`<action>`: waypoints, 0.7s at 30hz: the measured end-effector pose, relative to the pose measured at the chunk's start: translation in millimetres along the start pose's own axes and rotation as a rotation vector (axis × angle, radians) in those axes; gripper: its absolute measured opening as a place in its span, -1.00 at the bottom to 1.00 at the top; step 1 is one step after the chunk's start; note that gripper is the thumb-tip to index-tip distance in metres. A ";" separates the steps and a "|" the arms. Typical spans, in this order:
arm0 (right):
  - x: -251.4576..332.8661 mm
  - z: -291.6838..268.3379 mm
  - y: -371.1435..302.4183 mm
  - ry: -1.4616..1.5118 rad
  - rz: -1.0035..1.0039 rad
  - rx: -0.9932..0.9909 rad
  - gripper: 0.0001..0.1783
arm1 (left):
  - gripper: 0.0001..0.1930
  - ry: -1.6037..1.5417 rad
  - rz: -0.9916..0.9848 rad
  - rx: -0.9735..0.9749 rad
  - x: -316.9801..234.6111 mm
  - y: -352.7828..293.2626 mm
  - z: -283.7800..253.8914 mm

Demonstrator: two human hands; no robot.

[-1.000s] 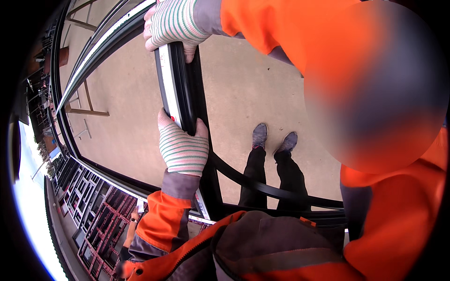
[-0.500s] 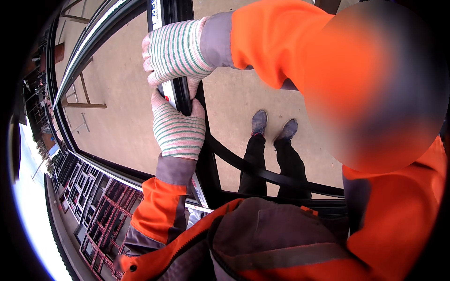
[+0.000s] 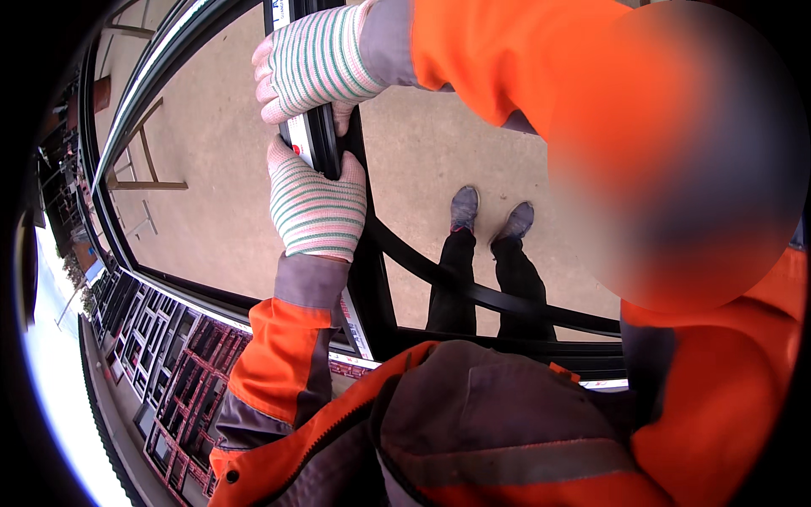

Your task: The person installs a black rubber seal into the groove of a white window frame. They press the seal along the frame's edges by hand, then use scissors to cut the excess material at the corners.

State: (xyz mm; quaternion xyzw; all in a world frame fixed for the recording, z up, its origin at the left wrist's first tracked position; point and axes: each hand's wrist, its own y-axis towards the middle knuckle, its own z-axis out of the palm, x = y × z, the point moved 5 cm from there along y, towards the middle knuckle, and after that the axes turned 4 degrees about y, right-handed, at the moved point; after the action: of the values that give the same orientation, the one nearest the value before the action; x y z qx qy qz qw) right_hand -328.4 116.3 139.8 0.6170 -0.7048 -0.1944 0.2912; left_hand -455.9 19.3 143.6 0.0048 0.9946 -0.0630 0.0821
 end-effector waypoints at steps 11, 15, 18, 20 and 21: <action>117.7 16.8 -34.0 -0.144 0.958 -0.124 -0.32 | -0.32 0.057 -0.080 0.079 3.6 -1.0 -13.5; 226.7 23.3 -57.1 0.179 1.347 -0.079 -0.31 | -0.31 0.061 -0.065 0.119 -11.9 3.4 -10.2; 297.1 33.7 -54.6 0.561 1.600 0.167 -0.27 | -0.29 0.035 -0.056 0.070 -3.0 0.8 -13.1; 339.5 40.6 -59.8 0.405 1.632 0.131 -0.32 | -0.28 0.031 -0.063 0.094 -2.6 -0.2 -16.8; 349.5 40.5 -60.3 0.361 1.670 0.143 -0.34 | -0.28 0.025 -0.057 0.113 -4.3 -0.7 -14.9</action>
State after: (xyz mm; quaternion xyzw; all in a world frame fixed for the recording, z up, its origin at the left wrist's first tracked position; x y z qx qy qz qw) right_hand -333.2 -240.5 130.7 -0.0657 -0.8815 0.2300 0.4071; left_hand -454.1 20.5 159.0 -0.0179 0.9902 -0.1215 0.0672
